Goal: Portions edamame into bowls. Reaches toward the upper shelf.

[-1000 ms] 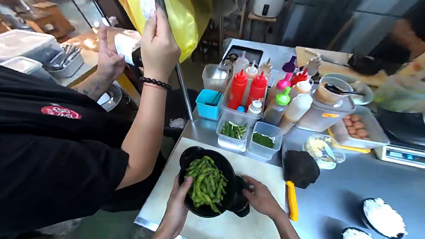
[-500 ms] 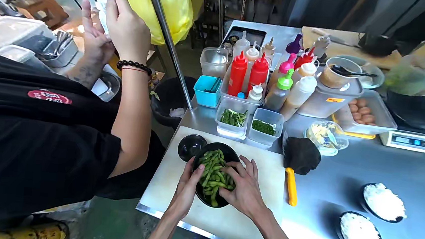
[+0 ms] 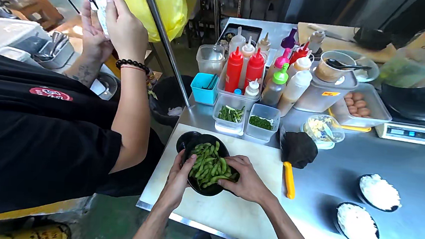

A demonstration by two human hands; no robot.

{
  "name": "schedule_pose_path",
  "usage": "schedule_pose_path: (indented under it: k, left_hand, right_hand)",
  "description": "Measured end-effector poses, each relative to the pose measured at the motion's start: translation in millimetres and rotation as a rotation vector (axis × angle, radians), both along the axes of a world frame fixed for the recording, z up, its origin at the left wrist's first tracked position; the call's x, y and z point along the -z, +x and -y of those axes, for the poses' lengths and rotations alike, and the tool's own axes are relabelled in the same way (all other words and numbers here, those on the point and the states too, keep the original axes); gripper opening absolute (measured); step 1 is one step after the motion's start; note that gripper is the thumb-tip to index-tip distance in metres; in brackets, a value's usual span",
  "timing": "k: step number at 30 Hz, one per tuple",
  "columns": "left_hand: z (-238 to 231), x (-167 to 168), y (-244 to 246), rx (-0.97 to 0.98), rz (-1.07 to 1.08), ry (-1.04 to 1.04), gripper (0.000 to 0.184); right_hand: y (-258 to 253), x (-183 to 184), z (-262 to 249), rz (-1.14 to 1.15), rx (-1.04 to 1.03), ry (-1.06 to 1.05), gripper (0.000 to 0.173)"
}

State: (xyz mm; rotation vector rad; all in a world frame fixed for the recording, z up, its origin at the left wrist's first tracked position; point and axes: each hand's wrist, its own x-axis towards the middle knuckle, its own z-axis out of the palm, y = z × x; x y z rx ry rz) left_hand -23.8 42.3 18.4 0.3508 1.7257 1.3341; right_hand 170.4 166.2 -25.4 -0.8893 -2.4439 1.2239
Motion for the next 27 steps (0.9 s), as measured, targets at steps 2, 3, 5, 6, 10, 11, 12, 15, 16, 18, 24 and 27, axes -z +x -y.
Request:
schedule_pose_path:
  k: [2,3,5,6,10,11,12,15,16,18,24,27]
  left_hand:
    - [0.0,0.7,-1.3,-0.007,-0.009,-0.006,0.060]
    - [-0.2,0.9,-1.4,-0.012,-0.014,-0.011,0.060]
    - [-0.3,1.2,-1.5,-0.022,-0.024,-0.012,0.061]
    - [-0.2,1.5,-2.0,-0.024,-0.034,-0.014,0.062]
    - [1.7,2.7,-3.9,-0.036,-0.087,-0.012,0.063]
    - [2.1,2.4,-4.3,-0.033,-0.101,-0.011,0.064]
    - [2.4,2.5,-4.9,-0.033,-0.116,-0.011,0.066]
    - [3.5,5.4,-7.5,-0.016,-0.162,-0.009,0.070]
    - [3.4,5.9,-8.3,-0.016,-0.170,-0.010,0.071]
    - [3.6,5.6,-10.3,-0.011,-0.172,-0.016,0.073]
    - [4.0,6.0,-12.2,-0.004,-0.174,-0.011,0.074]
    - [3.6,5.9,-10.8,0.002,-0.159,-0.002,0.074]
  right_hand:
    - [-2.0,0.7,1.5,0.064,-0.004,0.067,0.063]
    - [-3.2,2.2,2.0,0.075,-0.006,0.103,0.061]
    - [-5.1,4.5,2.7,0.054,-0.016,0.132,0.052]
    - [-5.5,4.7,2.8,0.035,-0.021,0.131,0.046]
    - [-3.1,14.6,1.1,-0.060,0.004,0.098,0.031]
    - [-1.4,17.4,0.3,-0.091,0.015,0.079,0.027]
    - [0.7,19.2,-0.7,-0.118,0.023,0.059,0.023]
    - [9.9,22.1,-3.3,-0.131,0.040,0.017,0.017]
    - [13.1,23.4,-3.8,-0.108,0.045,0.019,0.017]
    - [17.7,25.0,-3.8,-0.041,0.046,0.025,0.021]
    - [8.7,-3.7,-2.3,0.184,0.013,0.009,0.041]
    - [-16.5,-1.2,0.1,0.090,0.060,0.065,0.054]
